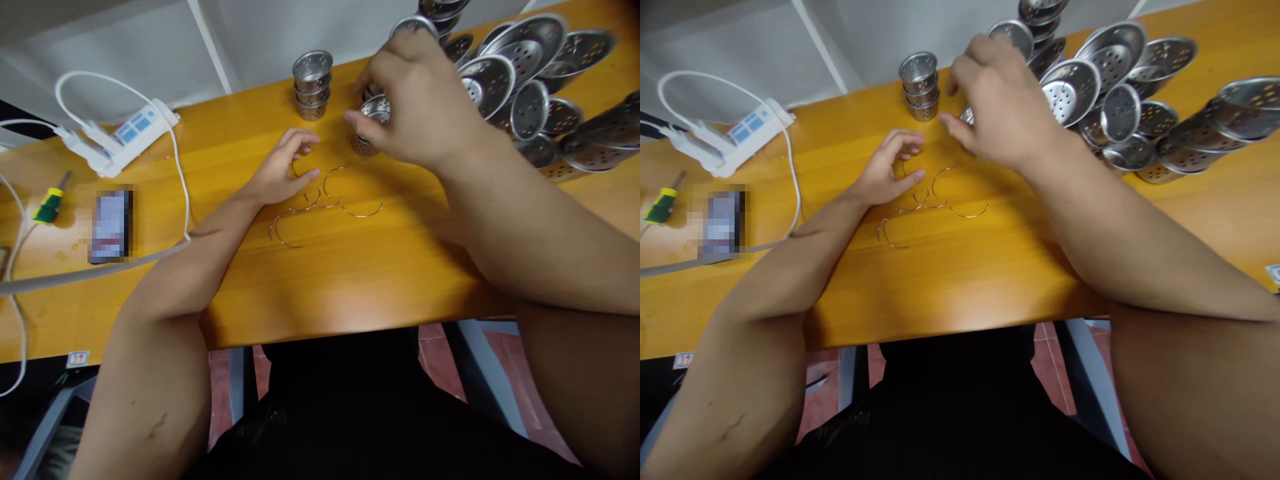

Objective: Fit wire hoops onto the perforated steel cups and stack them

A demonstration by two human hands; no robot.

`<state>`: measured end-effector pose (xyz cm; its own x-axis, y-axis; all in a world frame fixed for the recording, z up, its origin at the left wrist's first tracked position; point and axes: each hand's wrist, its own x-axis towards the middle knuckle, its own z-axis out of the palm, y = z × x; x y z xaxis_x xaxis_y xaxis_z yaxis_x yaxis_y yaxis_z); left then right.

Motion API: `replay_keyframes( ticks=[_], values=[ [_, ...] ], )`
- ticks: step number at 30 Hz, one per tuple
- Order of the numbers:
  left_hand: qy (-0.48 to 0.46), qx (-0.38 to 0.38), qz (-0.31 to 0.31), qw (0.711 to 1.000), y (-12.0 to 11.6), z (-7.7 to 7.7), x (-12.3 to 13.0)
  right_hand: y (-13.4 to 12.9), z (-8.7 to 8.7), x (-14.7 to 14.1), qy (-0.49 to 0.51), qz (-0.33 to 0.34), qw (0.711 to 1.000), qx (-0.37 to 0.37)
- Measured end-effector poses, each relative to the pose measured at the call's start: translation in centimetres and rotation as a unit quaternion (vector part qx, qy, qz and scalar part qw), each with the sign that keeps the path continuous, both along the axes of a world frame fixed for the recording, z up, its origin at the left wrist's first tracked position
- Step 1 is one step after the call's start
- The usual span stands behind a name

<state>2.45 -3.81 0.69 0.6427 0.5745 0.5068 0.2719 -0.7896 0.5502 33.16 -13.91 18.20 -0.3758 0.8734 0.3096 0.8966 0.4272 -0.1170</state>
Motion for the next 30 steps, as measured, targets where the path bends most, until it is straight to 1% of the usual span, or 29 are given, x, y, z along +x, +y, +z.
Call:
replay_keyframes(
  ticks=[2, 4, 6, 8, 11, 14, 16, 20, 24, 27, 30],
  values=[
    [0.001, 0.005, 0.000, 1.000, 0.1, -0.2, 0.0, 0.7, -0.2, -0.2, 0.048, 0.052, 0.997, -0.004],
    [-0.002, 0.006, 0.005, 1.000, 0.1, -0.3, -0.1, 1.7, -0.5, -1.0, 0.069, 0.063, 0.996, -0.012],
    [-0.007, 0.006, 0.013, 1.000, 0.1, -0.3, -0.2, 3.0, -0.7, -2.1, 0.068, 0.043, 0.996, -0.023],
    [-0.009, 0.004, 0.015, 1.000, 0.1, -0.2, -0.4, 4.4, -0.5, -3.4, 0.060, 0.005, 0.997, -0.039],
    [-0.015, -0.002, 0.017, 1.000, 0.1, -0.1, -0.5, 6.7, -0.3, -5.2, 0.049, -0.043, 0.994, -0.085],
    [-0.006, -0.014, 0.044, 0.999, 0.0, 0.1, -0.5, 8.6, -0.3, -6.4, 0.044, -0.064, 0.990, -0.119],
    [-0.005, -0.016, 0.054, 0.998, -0.2, 0.3, -0.4, 9.4, -0.6, -6.9, 0.048, -0.069, 0.989, -0.120],
    [-0.034, -0.013, 0.087, 0.996, 0.0, 0.3, -0.2, 9.4, -1.4, -7.1, 0.066, -0.062, 0.989, -0.116],
    [-0.076, -0.021, 0.133, 0.988, 1.1, -0.2, -0.5, 8.6, -2.3, -6.7, 0.093, -0.041, 0.989, -0.107],
    [-0.068, -0.015, 0.133, 0.989, 1.7, -0.1, -0.8, 8.1, -3.1, -6.5, 0.114, -0.005, 0.989, -0.096],
    [-0.057, -0.032, 0.127, 0.990, 1.8, 0.5, -0.8, 7.7, -4.1, -6.6, 0.166, 0.055, 0.980, -0.099]
  ],
)
